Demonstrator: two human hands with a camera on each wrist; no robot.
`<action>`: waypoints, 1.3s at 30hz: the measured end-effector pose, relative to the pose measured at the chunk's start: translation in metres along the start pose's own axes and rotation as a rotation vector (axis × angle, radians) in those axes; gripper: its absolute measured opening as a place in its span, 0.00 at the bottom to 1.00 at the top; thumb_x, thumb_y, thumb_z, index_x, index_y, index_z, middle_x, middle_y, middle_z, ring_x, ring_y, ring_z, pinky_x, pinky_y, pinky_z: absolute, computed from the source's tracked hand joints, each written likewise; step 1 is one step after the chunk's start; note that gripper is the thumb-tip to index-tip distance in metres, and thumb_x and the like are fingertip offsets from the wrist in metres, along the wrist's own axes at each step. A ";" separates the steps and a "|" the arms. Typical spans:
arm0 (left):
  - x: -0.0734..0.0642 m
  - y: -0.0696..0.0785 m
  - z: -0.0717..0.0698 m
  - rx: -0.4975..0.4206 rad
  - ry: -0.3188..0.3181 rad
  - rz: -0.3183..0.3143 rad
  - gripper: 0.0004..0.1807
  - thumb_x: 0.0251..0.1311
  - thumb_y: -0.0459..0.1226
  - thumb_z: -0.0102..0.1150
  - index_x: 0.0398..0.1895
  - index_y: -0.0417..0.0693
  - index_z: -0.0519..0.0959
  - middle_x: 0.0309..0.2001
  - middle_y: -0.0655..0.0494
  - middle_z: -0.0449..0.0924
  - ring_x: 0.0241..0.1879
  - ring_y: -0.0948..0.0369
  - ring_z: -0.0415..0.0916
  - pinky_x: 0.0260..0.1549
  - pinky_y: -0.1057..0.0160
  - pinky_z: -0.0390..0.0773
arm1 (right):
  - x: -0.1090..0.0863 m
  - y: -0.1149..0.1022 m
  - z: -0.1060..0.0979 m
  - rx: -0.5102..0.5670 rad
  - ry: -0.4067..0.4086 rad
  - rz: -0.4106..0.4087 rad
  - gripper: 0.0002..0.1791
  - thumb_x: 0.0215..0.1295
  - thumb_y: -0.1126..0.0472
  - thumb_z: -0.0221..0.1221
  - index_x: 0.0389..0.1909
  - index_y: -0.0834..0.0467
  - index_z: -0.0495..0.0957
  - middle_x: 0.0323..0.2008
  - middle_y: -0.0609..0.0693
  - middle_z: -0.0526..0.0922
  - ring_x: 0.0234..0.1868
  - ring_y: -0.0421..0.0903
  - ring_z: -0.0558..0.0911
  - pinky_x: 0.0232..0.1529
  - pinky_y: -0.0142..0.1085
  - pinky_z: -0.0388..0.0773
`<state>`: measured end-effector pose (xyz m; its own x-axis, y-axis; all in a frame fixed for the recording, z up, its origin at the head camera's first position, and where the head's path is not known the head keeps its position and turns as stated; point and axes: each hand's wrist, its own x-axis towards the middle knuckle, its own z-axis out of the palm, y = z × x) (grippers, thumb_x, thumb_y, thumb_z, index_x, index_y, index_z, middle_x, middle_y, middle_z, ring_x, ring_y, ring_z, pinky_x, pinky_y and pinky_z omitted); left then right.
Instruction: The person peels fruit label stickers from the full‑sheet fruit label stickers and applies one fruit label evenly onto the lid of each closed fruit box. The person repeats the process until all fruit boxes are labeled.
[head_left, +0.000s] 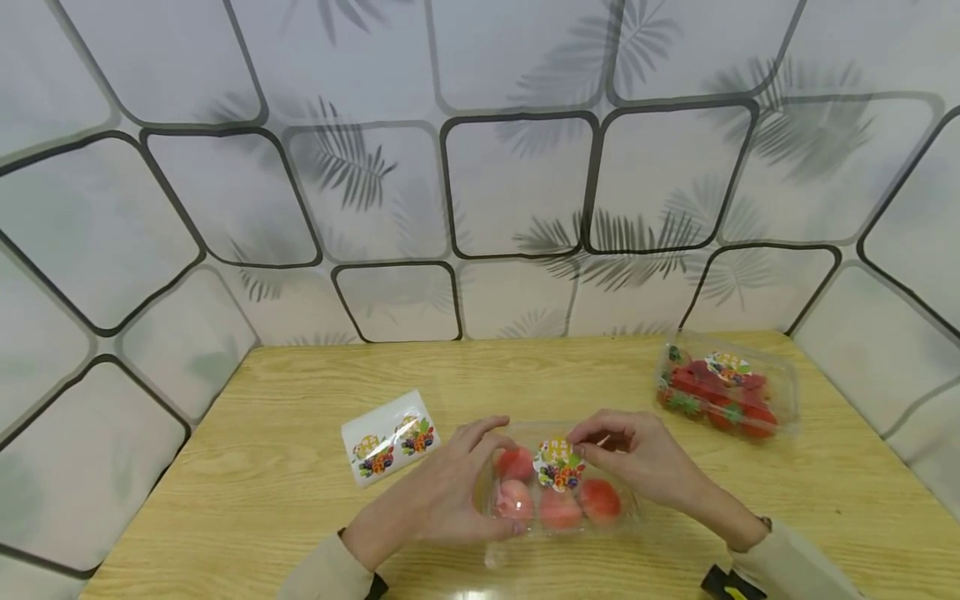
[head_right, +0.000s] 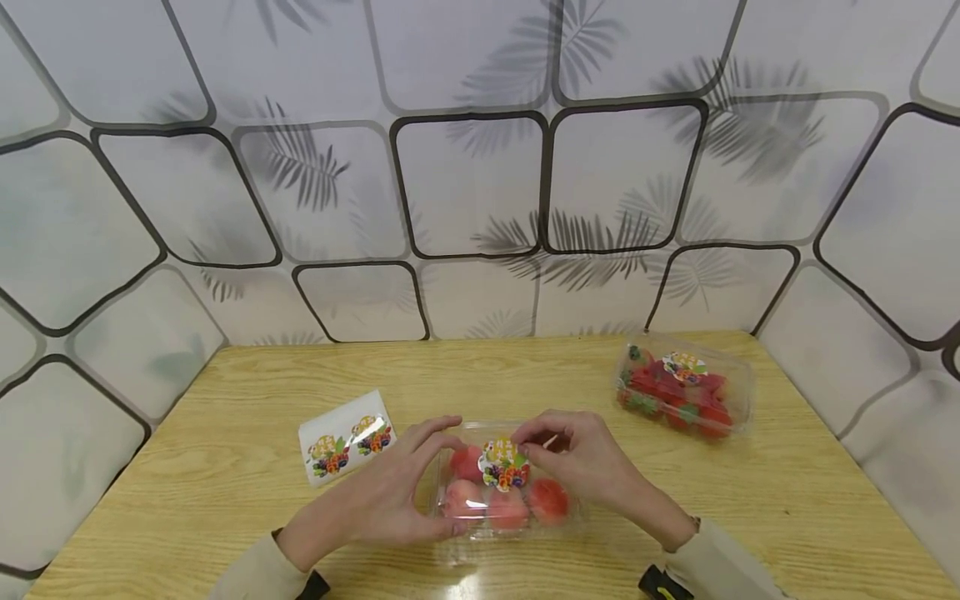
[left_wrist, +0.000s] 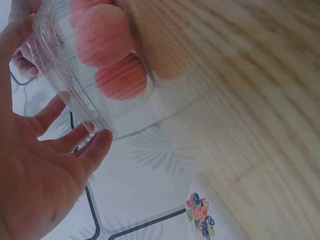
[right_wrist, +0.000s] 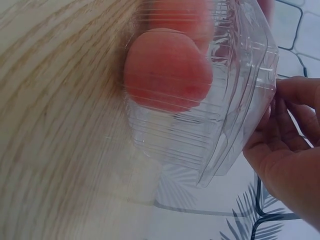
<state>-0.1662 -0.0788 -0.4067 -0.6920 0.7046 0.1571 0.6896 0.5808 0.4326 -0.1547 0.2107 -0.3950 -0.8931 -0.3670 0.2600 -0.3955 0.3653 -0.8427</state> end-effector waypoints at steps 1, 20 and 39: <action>0.000 0.000 0.000 0.005 0.001 0.000 0.41 0.53 0.65 0.67 0.67 0.60 0.67 0.79 0.56 0.57 0.74 0.52 0.64 0.61 0.45 0.79 | 0.000 0.000 0.000 -0.008 0.002 -0.013 0.05 0.69 0.65 0.64 0.41 0.53 0.87 0.39 0.49 0.89 0.37 0.36 0.86 0.35 0.33 0.84; 0.001 -0.001 0.001 -0.024 0.010 0.004 0.40 0.53 0.65 0.69 0.65 0.62 0.68 0.78 0.56 0.57 0.74 0.52 0.64 0.61 0.45 0.78 | -0.003 -0.001 0.007 -0.102 0.060 -0.267 0.13 0.60 0.73 0.69 0.37 0.51 0.86 0.34 0.45 0.88 0.32 0.36 0.84 0.30 0.32 0.83; 0.001 -0.002 0.001 -0.039 0.011 0.005 0.41 0.52 0.63 0.71 0.65 0.61 0.68 0.78 0.56 0.57 0.75 0.52 0.62 0.62 0.46 0.78 | -0.006 -0.004 0.012 -0.172 0.073 -0.347 0.15 0.58 0.73 0.70 0.37 0.49 0.86 0.34 0.43 0.88 0.31 0.32 0.82 0.29 0.29 0.81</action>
<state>-0.1677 -0.0789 -0.4080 -0.6910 0.7029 0.1686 0.6844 0.5611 0.4656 -0.1452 0.2009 -0.3992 -0.7104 -0.4342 0.5539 -0.7014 0.3708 -0.6088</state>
